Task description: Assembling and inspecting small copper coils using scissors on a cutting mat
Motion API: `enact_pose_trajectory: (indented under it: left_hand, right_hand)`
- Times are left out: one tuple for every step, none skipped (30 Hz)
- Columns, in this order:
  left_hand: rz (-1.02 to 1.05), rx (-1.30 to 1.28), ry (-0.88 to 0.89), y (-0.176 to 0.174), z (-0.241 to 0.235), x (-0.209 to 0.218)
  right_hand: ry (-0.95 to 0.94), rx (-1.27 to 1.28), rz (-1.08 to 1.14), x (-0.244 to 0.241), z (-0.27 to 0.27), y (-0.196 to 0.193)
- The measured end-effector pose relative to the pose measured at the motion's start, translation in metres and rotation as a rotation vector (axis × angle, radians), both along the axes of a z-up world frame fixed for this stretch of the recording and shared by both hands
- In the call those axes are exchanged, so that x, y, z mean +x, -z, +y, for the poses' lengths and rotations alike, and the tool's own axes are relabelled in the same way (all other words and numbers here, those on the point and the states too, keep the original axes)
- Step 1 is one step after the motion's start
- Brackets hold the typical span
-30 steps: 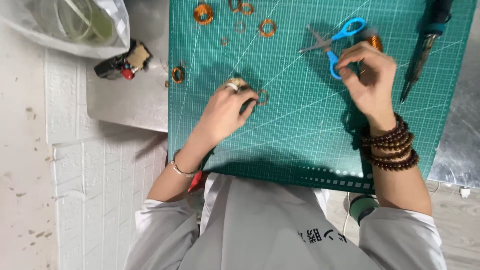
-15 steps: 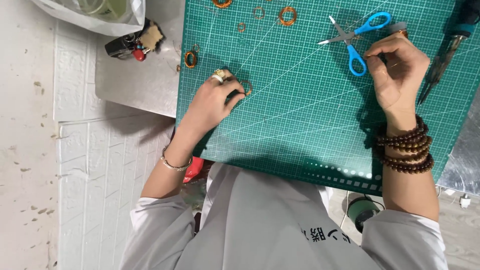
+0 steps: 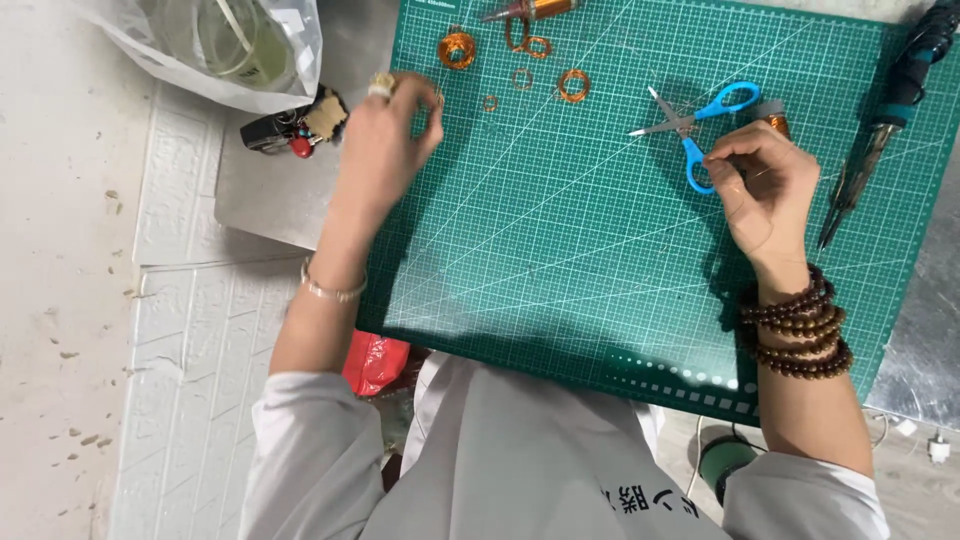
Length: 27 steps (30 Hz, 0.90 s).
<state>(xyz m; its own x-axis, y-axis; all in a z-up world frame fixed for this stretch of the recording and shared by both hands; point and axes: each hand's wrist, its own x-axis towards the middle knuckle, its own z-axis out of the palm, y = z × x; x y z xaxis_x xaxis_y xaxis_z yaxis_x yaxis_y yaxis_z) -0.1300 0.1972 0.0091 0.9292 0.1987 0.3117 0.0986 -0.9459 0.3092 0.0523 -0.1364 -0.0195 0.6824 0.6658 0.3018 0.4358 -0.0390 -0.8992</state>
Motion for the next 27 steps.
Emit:
enact_pose_trajectory:
  left_hand:
    - [-0.012, 0.088, -0.051, 0.006, 0.01, 0.008]
    - [-0.018, 0.091, -0.05, 0.012, 0.01, 0.011]
    - [0.09, 0.174, -0.107, 0.017, 0.01, 0.015]
    - [0.2, 0.256, -0.157, 0.022, 0.01, 0.021]
    - [0.196, 0.259, -0.15, 0.015, 0.001, 0.023]
    - [0.175, 0.274, -0.194, 0.008, -0.007, 0.025]
    - [0.154, 0.29, -0.239, 0.001, -0.016, 0.027]
    - [0.159, 0.289, -0.229, -0.007, -0.031, 0.032]
    - [0.073, 0.08, -0.102, -0.015, -0.045, 0.037]
    - [-0.014, -0.134, 0.021, -0.022, -0.061, 0.041]
    - [-0.009, -0.14, 0.027, -0.016, -0.078, 0.043]
    - [-0.05, -0.349, 0.128, -0.011, -0.094, 0.048]
    - [-0.09, -0.558, 0.229, -0.007, -0.109, 0.053]
    - [-0.093, -0.559, 0.232, -0.008, -0.119, 0.058]
    - [-0.054, -0.649, 0.302, -0.009, -0.13, 0.063]
    - [-0.011, -0.739, 0.375, -0.009, -0.141, 0.068]
    - [-0.01, -0.742, 0.381, -0.012, -0.143, 0.072]
    - [0.017, -0.79, 0.4, -0.014, -0.146, 0.074]
    - [0.045, -0.839, 0.419, -0.016, -0.15, 0.077]
    - [0.051, -0.841, 0.425, -0.012, -0.147, 0.08]
    - [0.025, -0.895, 0.419, -0.009, -0.145, 0.083]
    - [-0.001, -0.95, 0.409, -0.005, -0.142, 0.085]
    - [0.004, -0.954, 0.411, -0.005, -0.141, 0.085]
    - [-0.019, -0.97, 0.424, -0.005, -0.14, 0.084]
    - [-0.043, -0.986, 0.438, -0.006, -0.138, 0.083]
    - [-0.039, -0.988, 0.438, -0.004, -0.137, 0.082]
    - [-0.07, -0.974, 0.45, -0.002, -0.137, 0.081]
  right_hand:
    - [0.009, -0.016, -0.011, 0.0, 0.0, -0.002]
    - [0.01, -0.013, -0.017, -0.001, 0.001, -0.003]
    - [0.003, -0.012, -0.012, -0.001, 0.001, -0.004]
    - [0.001, -0.012, -0.005, -0.003, -0.001, -0.004]
    - [0.01, -0.01, -0.008, -0.002, 0.002, -0.008]
    - [0.007, -0.025, -0.055, -0.003, 0.003, -0.012]
    - [0.005, -0.041, -0.102, -0.004, 0.004, -0.014]
    - [0.013, -0.044, -0.096, -0.004, 0.005, -0.015]
    - [-0.009, -0.028, -0.129, -0.004, 0.006, -0.015]
    - [-0.034, -0.016, -0.163, -0.004, 0.006, -0.016]
    - [-0.028, -0.023, -0.158, -0.007, 0.006, -0.011]
    - [-0.059, 0.045, -0.172, -0.006, 0.009, -0.008]
    - [-0.09, 0.114, -0.186, -0.004, 0.012, -0.005]
    - [-0.088, 0.111, -0.188, -0.009, 0.014, -0.013]
    - [-0.091, 0.106, -0.218, -0.013, 0.016, -0.021]
    - [-0.091, 0.1, -0.245, -0.018, 0.017, -0.028]
    - [-0.085, 0.097, -0.246, -0.018, 0.018, -0.027]
    - [-0.078, 0.103, -0.29, -0.02, 0.019, -0.025]
    - [-0.071, 0.109, -0.334, -0.021, 0.019, -0.023]
    - [-0.063, 0.106, -0.332, -0.021, 0.019, -0.026]
    - [-0.069, 0.111, -0.339, -0.021, 0.02, -0.028]
    - [-0.079, 0.115, -0.345, -0.021, 0.021, -0.031]
    - [-0.076, 0.112, -0.341, -0.019, 0.019, -0.027]
    - [-0.072, 0.115, -0.332, -0.018, 0.018, -0.024]
    - [-0.068, 0.118, -0.323, -0.017, 0.018, -0.02]
    - [-0.066, 0.116, -0.319, -0.015, 0.016, -0.02]
    - [-0.028, 0.095, -0.333, -0.013, 0.015, -0.02]
